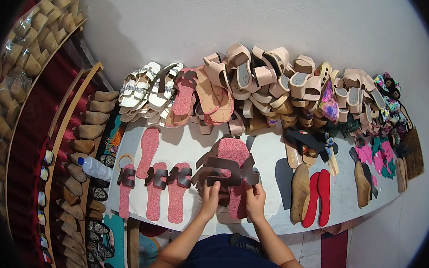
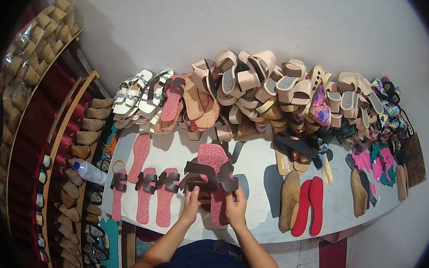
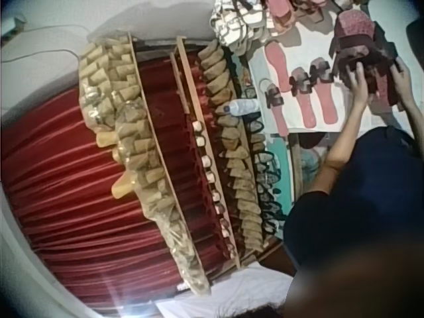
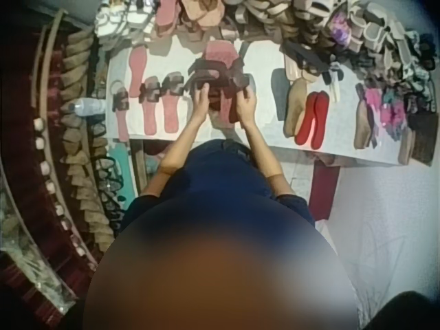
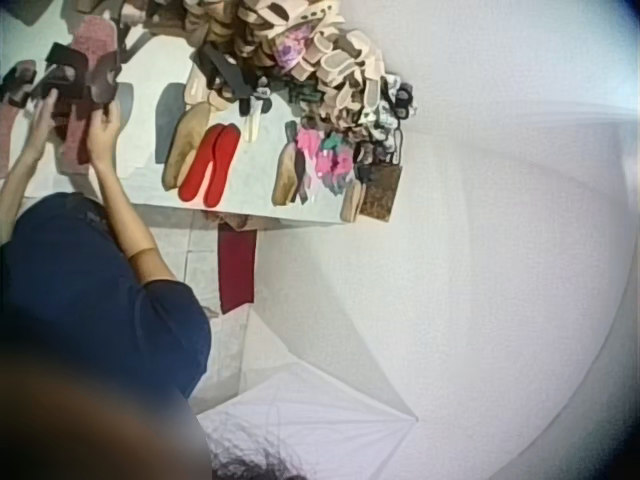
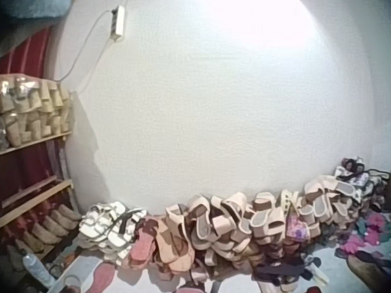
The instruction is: Assembling the straps of a sandal onto the pink insole components.
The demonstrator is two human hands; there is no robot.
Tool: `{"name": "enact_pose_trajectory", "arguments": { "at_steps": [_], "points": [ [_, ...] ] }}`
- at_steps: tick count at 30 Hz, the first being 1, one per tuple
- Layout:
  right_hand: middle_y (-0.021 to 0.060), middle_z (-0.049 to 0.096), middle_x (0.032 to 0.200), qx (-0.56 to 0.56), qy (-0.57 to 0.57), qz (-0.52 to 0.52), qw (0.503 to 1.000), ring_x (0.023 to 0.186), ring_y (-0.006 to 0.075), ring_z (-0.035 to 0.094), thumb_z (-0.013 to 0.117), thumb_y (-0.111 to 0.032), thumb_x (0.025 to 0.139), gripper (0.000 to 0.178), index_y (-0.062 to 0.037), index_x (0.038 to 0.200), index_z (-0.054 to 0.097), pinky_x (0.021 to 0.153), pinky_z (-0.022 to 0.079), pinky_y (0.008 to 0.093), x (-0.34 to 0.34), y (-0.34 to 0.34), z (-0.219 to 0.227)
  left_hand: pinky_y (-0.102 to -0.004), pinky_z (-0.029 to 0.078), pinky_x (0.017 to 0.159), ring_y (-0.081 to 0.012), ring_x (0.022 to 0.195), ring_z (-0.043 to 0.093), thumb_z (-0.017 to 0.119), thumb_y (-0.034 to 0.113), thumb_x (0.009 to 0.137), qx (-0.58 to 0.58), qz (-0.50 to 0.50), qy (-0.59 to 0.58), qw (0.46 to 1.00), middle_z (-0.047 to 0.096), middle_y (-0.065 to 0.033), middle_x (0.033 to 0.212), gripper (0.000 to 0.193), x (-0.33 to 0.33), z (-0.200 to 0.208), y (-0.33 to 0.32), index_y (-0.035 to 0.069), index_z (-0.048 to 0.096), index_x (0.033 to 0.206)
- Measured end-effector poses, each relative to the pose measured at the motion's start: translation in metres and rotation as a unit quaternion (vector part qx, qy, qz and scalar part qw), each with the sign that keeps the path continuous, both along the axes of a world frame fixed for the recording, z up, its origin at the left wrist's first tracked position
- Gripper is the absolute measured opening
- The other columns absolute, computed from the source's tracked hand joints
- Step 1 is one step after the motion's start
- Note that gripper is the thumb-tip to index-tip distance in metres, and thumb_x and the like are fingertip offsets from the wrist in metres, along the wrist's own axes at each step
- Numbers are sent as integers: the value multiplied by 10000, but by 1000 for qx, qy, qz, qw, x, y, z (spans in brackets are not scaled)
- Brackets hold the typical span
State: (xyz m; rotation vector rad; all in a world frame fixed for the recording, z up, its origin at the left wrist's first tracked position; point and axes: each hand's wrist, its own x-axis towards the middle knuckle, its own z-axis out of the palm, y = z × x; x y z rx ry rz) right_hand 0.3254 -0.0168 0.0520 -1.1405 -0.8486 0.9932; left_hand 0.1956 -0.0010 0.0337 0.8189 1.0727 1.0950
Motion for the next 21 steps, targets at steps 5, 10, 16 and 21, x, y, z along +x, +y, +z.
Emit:
{"name": "enact_pose_trajectory", "arguments": {
  "at_steps": [5, 10, 16, 21],
  "points": [
    [50, 521, 891, -19, -8, 8, 1000, 829, 110, 479, 469, -108, 831, 183, 29, 942, 520, 736, 371, 228, 6, 0, -3, -243, 490, 585, -79, 719, 481, 461, 184, 850, 51, 78, -110, 989, 498, -19, 775, 174, -7, 32, 0, 17, 476, 896],
    [44, 533, 938, -22, 65, 28, 997, 853, 94, 472, 458, -122, 846, 216, 25, 995, 510, 739, 365, 217, 3, -2, 5, -253, 479, 643, -84, 721, 490, 460, 128, 847, 6, 92, -188, 978, 502, -29, 810, 140, -11, 37, 6, 16, 459, 930],
    [31, 537, 908, -30, 68, 51, 996, 806, 77, 463, 461, -140, 850, 214, 13, 989, 511, 721, 364, 206, -4, -1, 13, -266, 448, 715, -120, 824, 489, 429, 64, 843, 99, 122, -82, 984, 459, -65, 952, 251, -3, 15, 10, 11, 336, 1069],
    [10, 525, 803, -68, 22, 43, 997, 740, 63, 458, 471, -158, 846, 177, 1, 901, 526, 663, 365, 196, 0, -1, 8, -262, 427, 766, -143, 926, 458, 490, 6, 776, 184, 33, 62, 980, 420, -93, 1001, 376, -1, 5, 10, -3, 319, 1110]
  ]
}}
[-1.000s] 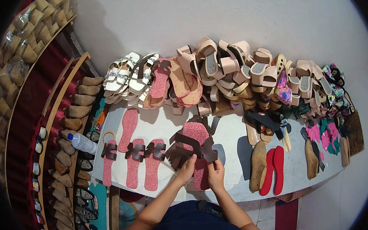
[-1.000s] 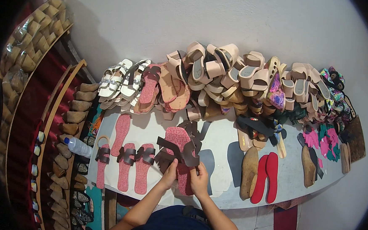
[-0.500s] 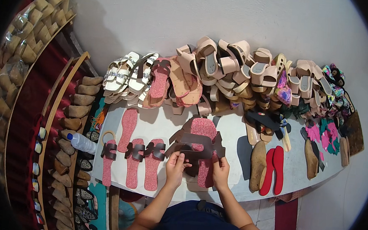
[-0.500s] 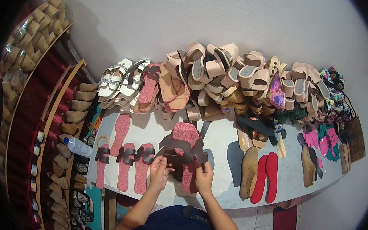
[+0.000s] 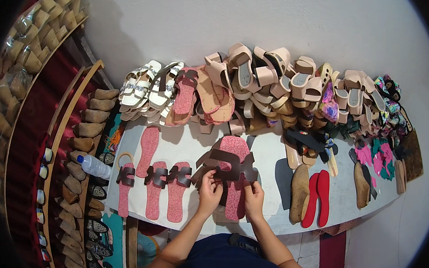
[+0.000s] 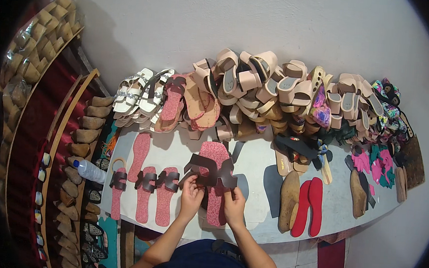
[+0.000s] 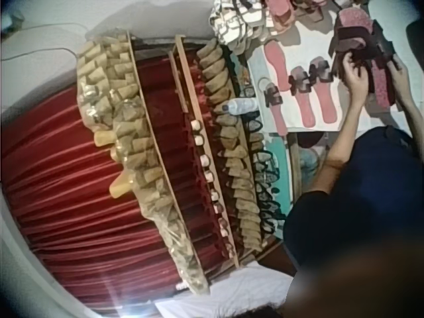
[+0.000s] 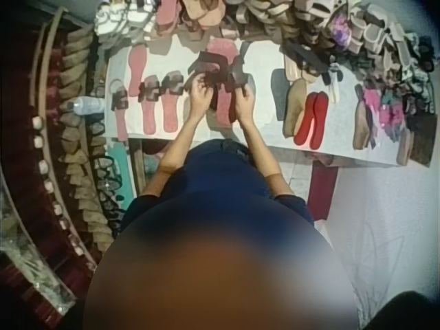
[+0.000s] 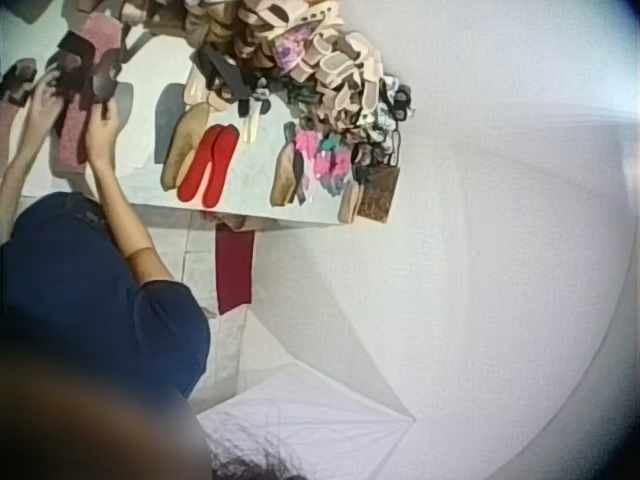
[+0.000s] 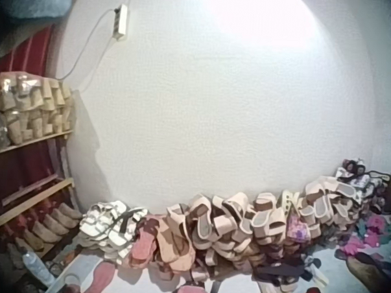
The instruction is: Assembling the straps of a sandal onto the pink insole components.
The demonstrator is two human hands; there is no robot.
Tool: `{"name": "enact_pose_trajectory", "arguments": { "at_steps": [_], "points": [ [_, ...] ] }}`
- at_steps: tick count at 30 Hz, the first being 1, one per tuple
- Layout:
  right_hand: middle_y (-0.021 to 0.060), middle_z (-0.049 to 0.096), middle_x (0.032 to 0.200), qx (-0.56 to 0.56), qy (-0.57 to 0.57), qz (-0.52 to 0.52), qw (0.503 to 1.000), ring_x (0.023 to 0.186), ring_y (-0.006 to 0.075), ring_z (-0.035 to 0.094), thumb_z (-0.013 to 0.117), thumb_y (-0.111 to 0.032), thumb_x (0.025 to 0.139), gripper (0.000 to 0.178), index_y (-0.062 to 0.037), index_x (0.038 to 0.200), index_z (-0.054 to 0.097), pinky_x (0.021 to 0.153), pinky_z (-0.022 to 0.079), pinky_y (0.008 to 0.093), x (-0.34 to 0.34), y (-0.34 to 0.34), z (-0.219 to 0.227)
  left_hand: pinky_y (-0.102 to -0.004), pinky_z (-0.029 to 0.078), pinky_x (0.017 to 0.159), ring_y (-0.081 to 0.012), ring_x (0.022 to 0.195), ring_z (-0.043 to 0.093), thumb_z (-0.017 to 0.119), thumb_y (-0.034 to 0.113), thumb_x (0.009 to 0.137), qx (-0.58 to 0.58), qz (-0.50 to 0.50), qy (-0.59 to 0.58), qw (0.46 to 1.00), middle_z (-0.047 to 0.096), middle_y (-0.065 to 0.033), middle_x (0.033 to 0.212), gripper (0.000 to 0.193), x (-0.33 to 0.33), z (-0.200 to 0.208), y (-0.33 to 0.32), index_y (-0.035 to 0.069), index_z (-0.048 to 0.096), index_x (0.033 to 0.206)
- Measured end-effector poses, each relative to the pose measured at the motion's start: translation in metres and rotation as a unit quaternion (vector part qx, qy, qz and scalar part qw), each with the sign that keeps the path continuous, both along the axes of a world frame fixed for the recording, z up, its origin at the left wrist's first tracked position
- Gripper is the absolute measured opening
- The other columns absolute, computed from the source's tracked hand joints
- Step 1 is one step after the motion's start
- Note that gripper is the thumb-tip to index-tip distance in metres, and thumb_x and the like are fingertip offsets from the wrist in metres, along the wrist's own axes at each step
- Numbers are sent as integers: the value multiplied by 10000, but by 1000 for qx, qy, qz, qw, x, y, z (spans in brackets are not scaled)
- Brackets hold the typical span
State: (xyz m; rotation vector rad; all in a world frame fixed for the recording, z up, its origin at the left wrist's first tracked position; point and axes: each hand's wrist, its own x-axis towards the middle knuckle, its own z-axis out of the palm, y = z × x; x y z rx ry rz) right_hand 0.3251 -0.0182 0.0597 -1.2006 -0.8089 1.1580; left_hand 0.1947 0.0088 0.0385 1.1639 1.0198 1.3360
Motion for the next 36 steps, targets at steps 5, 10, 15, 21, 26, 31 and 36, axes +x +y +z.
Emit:
{"name": "enact_pose_trajectory", "arguments": {
  "at_steps": [5, 10, 15, 21, 26, 31, 36],
  "points": [
    [22, 522, 783, 12, -10, -18, 1000, 735, 78, 469, 478, -164, 841, 184, 10, 879, 523, 666, 378, 214, -3, 0, 0, -290, 422, 747, -207, 849, 530, 530, 35, 744, 68, 102, 295, 948, 520, -131, 914, 325, -3, 16, 0, -14, 436, 1052],
    [50, 529, 778, 15, -53, -27, 998, 738, 106, 491, 493, -142, 820, 171, 22, 857, 524, 684, 390, 235, -5, 0, -9, -297, 446, 658, -244, 794, 560, 518, 32, 745, 93, 141, 379, 910, 556, -129, 923, 156, -4, 32, -2, -29, 565, 882],
    [73, 541, 775, 37, -62, -41, 997, 728, 130, 515, 477, -78, 780, 124, 19, 840, 527, 678, 400, 246, -8, 4, -14, -210, 445, 616, -109, 742, 544, 513, 52, 792, -7, 130, 191, 973, 564, -76, 876, 173, -2, 18, 0, -30, 554, 939],
    [76, 538, 713, 7, -89, -49, 995, 679, 129, 507, 489, -86, 767, 125, 30, 791, 527, 642, 402, 255, -9, 4, -11, -185, 441, 627, -60, 730, 514, 490, 83, 827, -130, 105, -122, 978, 541, -12, 851, 146, 10, 16, -3, -2, 526, 940],
    [77, 526, 689, 22, -84, -60, 994, 651, 125, 489, 489, -83, 760, 122, 36, 761, 515, 614, 392, 253, -12, 5, -11, -175, 431, 636, -46, 714, 500, 482, 72, 825, -135, 110, -189, 966, 519, 7, 808, 99, 14, 15, -9, 31, 498, 914],
    [75, 511, 665, 22, -83, -66, 994, 631, 122, 479, 493, -81, 758, 120, 35, 731, 501, 597, 388, 254, -10, 6, -10, -168, 412, 623, -38, 700, 483, 477, 51, 816, -151, 79, -259, 951, 528, 2, 812, 83, 16, 22, -12, 47, 469, 898],
    [71, 486, 637, 23, -95, -68, 993, 603, 128, 467, 497, -66, 753, 110, 31, 700, 489, 573, 382, 252, -8, 9, -9, -164, 384, 579, -29, 680, 472, 498, 39, 796, -144, 61, -230, 961, 532, 10, 805, 101, 18, 31, -10, 53, 485, 895]
  ]
}}
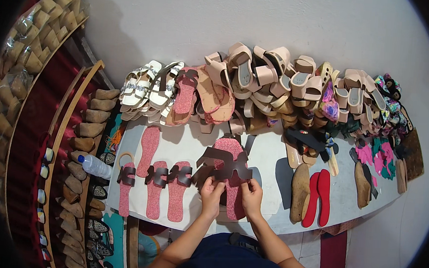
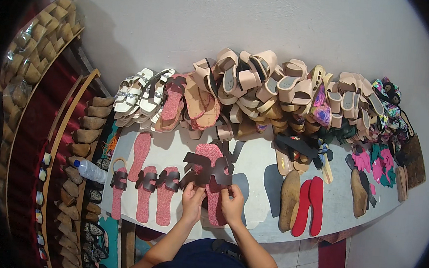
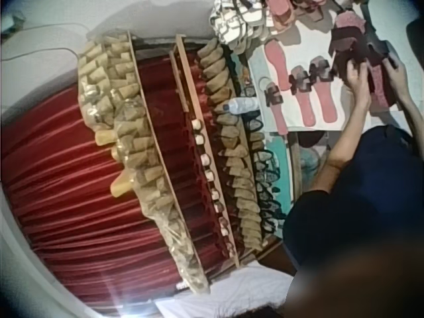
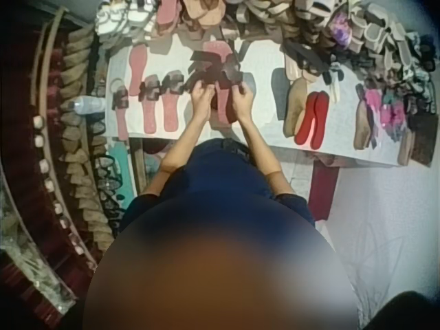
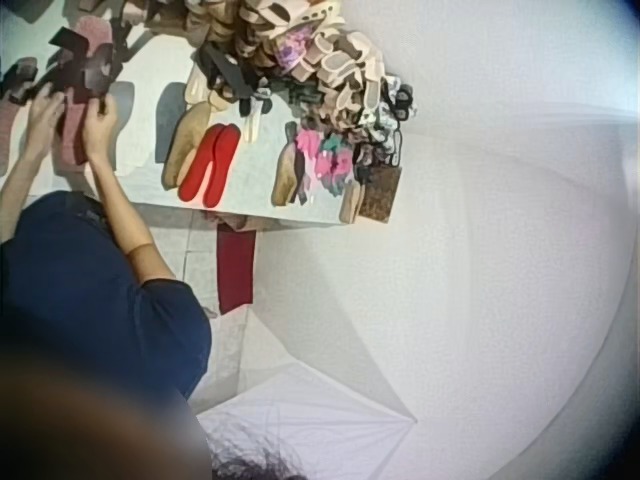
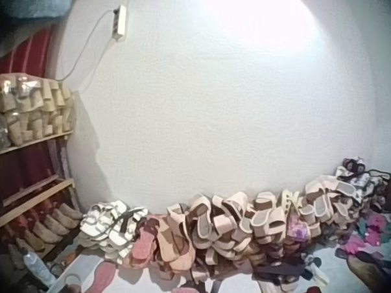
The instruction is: Assembling the straps of a sandal onto the pink insole components.
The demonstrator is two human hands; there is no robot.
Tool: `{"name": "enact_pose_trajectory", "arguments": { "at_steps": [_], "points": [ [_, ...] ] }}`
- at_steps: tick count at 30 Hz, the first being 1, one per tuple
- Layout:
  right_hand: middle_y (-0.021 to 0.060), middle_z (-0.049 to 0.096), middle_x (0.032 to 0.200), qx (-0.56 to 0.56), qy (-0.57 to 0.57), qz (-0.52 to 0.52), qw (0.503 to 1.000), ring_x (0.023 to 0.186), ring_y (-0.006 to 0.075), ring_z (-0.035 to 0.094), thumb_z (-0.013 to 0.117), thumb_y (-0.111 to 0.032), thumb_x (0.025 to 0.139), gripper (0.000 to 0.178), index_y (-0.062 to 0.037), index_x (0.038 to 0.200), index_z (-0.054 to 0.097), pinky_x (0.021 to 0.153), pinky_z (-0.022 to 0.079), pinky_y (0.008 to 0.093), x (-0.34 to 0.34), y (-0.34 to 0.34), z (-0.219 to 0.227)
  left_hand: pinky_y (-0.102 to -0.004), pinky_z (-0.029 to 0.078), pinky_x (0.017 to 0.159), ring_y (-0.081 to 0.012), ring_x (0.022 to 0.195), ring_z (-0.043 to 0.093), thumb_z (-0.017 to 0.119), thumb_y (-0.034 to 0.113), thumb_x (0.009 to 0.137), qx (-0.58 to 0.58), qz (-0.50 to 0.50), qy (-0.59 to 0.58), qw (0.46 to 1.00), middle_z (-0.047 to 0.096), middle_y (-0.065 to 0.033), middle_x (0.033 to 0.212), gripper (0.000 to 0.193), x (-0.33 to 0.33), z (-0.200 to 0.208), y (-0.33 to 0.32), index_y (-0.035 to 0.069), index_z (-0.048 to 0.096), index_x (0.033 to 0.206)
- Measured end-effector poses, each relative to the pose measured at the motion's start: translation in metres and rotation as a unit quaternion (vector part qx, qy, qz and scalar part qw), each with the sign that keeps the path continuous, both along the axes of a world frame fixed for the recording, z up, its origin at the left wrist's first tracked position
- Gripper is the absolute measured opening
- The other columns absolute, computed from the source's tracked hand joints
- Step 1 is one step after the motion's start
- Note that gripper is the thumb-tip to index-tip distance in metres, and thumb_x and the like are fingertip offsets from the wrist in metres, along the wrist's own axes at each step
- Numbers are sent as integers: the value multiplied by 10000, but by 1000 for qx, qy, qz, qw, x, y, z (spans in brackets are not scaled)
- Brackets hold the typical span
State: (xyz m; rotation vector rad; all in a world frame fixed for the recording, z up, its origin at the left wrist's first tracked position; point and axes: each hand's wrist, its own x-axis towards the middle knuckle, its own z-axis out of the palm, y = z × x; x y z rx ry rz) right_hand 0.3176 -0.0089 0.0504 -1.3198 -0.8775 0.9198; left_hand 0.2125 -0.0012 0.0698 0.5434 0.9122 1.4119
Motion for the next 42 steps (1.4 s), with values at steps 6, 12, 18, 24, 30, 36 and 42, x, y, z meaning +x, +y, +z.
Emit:
{"name": "enact_pose_trajectory", "arguments": {
  "at_steps": [6, 12, 18, 24, 30, 36, 42],
  "points": [
    [57, 475, 629, 24, -33, 14, 999, 598, 109, 439, 501, -66, 749, 102, 35, 739, 512, 561, 363, 240, -3, 1, -4, -161, 350, 535, -28, 613, 451, 504, 21, 784, -9, 4, 24, 1000, 536, 26, 751, 80, -2, -11, 5, 61, 532, 847],
    [13, 456, 612, 25, 10, 26, 999, 589, 79, 396, 499, -75, 752, 104, 28, 754, 518, 542, 337, 223, -3, 1, -6, -177, 378, 579, -42, 664, 480, 486, 36, 802, -10, -11, 2, 1000, 540, 15, 797, 94, 0, 1, 10, 51, 529, 884],
    [-17, 447, 594, -33, 49, 44, 997, 575, 62, 381, 511, -114, 773, 140, 3, 697, 505, 528, 328, 215, 0, -2, -4, -223, 393, 727, -77, 815, 492, 469, 88, 830, 7, -25, 89, 996, 519, -31, 955, 184, 0, -10, 8, 24, 488, 1001],
    [-9, 439, 590, -49, 29, 63, 996, 583, 63, 388, 507, -115, 777, 143, 4, 698, 501, 529, 328, 219, 3, -6, -6, -243, 375, 786, -101, 867, 486, 472, 93, 828, 0, -29, 128, 991, 516, -34, 991, 194, -12, -34, 12, 14, 493, 1003],
    [-2, 463, 633, 13, -1, 59, 998, 622, 65, 406, 477, -87, 777, 113, 4, 720, 512, 573, 343, 224, 5, -4, -13, -243, 343, 845, -123, 981, 447, 469, -18, 763, 26, -125, 89, 988, 481, -47, 1059, 288, -24, -25, 20, 5, 483, 1050],
    [-13, 503, 691, -3, 78, 66, 995, 656, 66, 424, 507, -121, 803, 123, -4, 793, 543, 618, 353, 212, 24, -2, -5, -290, 341, 876, -165, 1091, 384, 448, -49, 635, 45, -315, 52, 947, 438, -83, 1146, 570, -38, -11, 18, -5, 343, 1194],
    [-19, 438, 641, -3, 23, 84, 996, 631, 69, 391, 494, -68, 780, 94, -4, 712, 491, 594, 337, 217, 32, -6, -17, -256, 398, 751, -102, 823, 482, 440, 157, 854, 2, -109, -24, 994, 523, -25, 924, 178, -42, 6, 44, 54, 485, 992]
  ]
}}
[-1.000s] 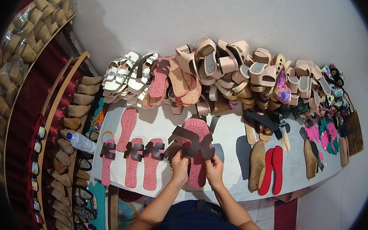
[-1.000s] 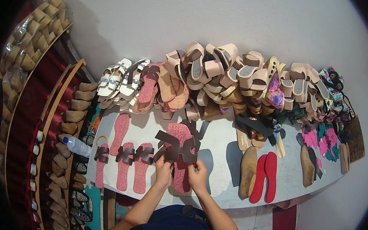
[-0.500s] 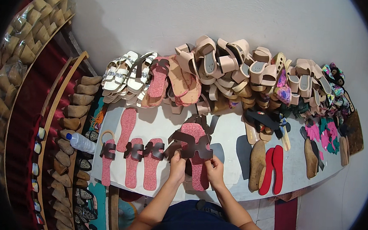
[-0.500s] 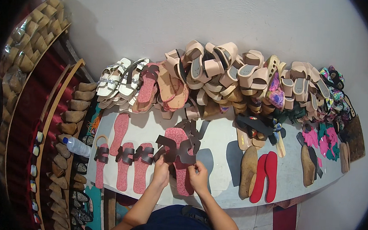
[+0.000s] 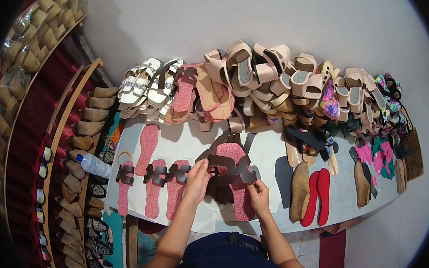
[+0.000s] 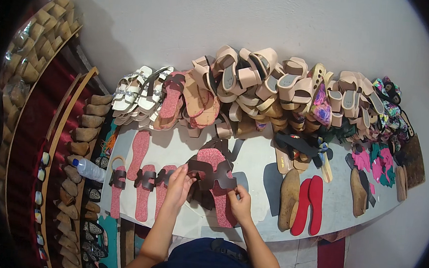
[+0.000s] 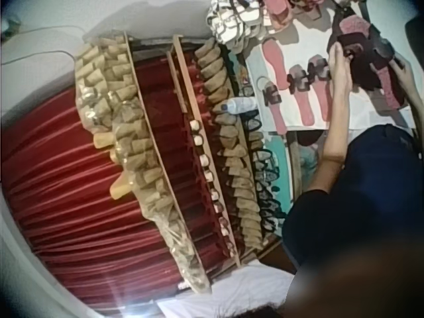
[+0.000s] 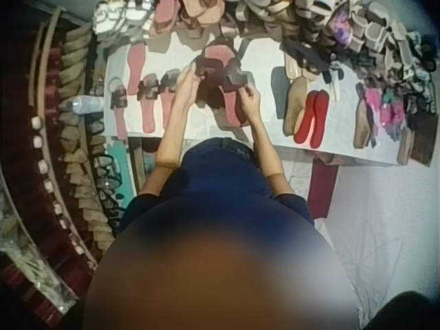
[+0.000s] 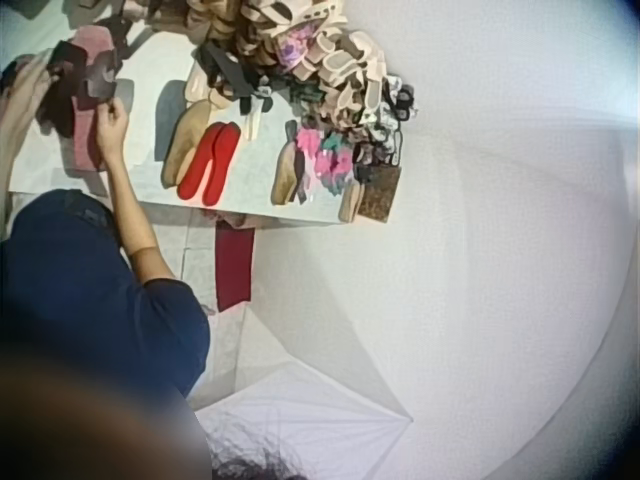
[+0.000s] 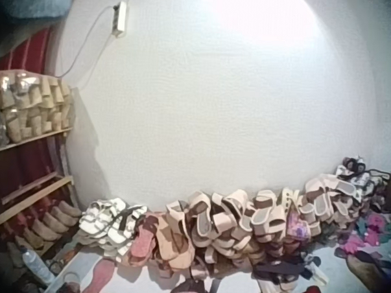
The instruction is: Assembling the straps of a sandal onto the pink insole components.
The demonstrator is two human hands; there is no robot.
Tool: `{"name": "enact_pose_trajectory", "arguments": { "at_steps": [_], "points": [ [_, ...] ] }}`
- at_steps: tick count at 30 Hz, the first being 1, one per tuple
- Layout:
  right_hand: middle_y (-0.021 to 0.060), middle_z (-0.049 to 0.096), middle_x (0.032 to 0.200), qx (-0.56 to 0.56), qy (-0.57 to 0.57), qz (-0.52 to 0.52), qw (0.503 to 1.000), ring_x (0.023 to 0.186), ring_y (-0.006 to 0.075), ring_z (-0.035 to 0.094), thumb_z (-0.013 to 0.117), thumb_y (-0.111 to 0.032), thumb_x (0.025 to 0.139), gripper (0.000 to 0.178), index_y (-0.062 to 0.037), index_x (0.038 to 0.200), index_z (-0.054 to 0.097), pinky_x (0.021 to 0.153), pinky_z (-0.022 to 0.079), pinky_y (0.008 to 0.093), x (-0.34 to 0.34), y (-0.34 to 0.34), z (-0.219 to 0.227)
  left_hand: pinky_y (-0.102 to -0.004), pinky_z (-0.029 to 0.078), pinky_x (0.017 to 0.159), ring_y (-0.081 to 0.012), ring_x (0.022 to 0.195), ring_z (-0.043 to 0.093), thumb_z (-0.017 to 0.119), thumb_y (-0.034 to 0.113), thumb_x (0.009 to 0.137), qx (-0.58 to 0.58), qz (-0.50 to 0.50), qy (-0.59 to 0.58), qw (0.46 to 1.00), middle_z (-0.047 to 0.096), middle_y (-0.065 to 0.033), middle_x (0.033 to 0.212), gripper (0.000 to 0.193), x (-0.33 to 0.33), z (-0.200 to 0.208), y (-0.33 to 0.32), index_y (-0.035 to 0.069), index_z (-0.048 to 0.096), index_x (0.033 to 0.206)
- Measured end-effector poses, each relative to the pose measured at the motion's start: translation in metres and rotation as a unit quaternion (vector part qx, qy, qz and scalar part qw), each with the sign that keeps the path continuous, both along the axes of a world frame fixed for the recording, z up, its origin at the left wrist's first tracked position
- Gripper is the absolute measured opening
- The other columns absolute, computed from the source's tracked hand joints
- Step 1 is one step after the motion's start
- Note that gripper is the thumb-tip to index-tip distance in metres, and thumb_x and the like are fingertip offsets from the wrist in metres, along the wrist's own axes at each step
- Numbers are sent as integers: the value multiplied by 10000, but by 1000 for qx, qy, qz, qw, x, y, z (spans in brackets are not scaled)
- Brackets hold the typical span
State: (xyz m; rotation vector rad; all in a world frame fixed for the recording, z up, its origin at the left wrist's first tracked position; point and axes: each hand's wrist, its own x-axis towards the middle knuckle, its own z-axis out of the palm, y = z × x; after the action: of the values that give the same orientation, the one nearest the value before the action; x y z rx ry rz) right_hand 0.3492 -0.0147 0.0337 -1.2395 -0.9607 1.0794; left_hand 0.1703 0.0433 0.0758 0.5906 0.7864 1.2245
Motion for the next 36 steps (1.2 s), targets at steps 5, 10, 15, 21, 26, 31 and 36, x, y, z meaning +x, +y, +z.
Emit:
{"name": "enact_pose_trajectory", "arguments": {
  "at_steps": [5, 10, 15, 21, 26, 31, 36],
  "points": [
    [-8, 412, 635, -4, 50, 0, 999, 632, 76, 380, 504, -67, 774, 124, 4, 682, 462, 599, 324, 213, 0, -2, 9, -235, 440, 622, -78, 675, 492, 478, 166, 842, -75, 14, -105, 992, 499, 5, 736, 127, 5, -3, 6, 66, 490, 919],
    [0, 398, 655, 42, 28, 25, 998, 647, 82, 376, 520, -88, 779, 168, 3, 661, 441, 619, 322, 215, 1, -1, 8, -259, 468, 661, -113, 695, 530, 466, 179, 845, -102, -4, -116, 988, 526, -25, 744, 137, 12, -7, 5, 64, 490, 915],
    [6, 394, 638, 33, 7, 35, 999, 634, 88, 380, 512, -89, 779, 172, 3, 656, 434, 609, 327, 219, -3, -2, 13, -298, 477, 720, -148, 770, 551, 435, 157, 855, -136, -47, -123, 982, 550, -49, 811, 144, 11, -20, 9, 48, 490, 931],
    [31, 409, 613, 47, -52, 18, 997, 606, 103, 396, 511, -95, 772, 174, 16, 652, 451, 579, 336, 230, -3, 1, 8, -261, 462, 710, -142, 786, 553, 407, 101, 858, -55, 20, -31, 998, 553, -59, 890, 166, 15, -24, 7, 17, 486, 979],
    [36, 426, 600, 35, -62, -6, 997, 581, 109, 402, 519, -96, 759, 167, 26, 657, 469, 552, 339, 241, -3, 3, 2, -221, 438, 741, -121, 832, 544, 437, 28, 817, 21, -4, 92, 996, 552, -88, 965, 305, 14, -13, 8, -53, 427, 1111],
    [35, 437, 593, 20, -75, -5, 997, 571, 105, 404, 522, -107, 757, 169, 27, 659, 489, 533, 336, 243, -3, 4, 9, -222, 434, 752, -121, 837, 546, 488, 3, 768, 52, -34, 125, 990, 553, -100, 971, 350, 5, -15, 10, -79, 430, 1103],
    [33, 438, 592, 1, -92, 6, 996, 565, 102, 401, 526, -112, 754, 168, 26, 664, 492, 525, 332, 241, -3, 3, 11, -210, 430, 731, -108, 797, 549, 503, -17, 739, 46, -24, 144, 988, 562, -98, 937, 335, 11, -4, 9, -92, 460, 1063]
  ]
}}
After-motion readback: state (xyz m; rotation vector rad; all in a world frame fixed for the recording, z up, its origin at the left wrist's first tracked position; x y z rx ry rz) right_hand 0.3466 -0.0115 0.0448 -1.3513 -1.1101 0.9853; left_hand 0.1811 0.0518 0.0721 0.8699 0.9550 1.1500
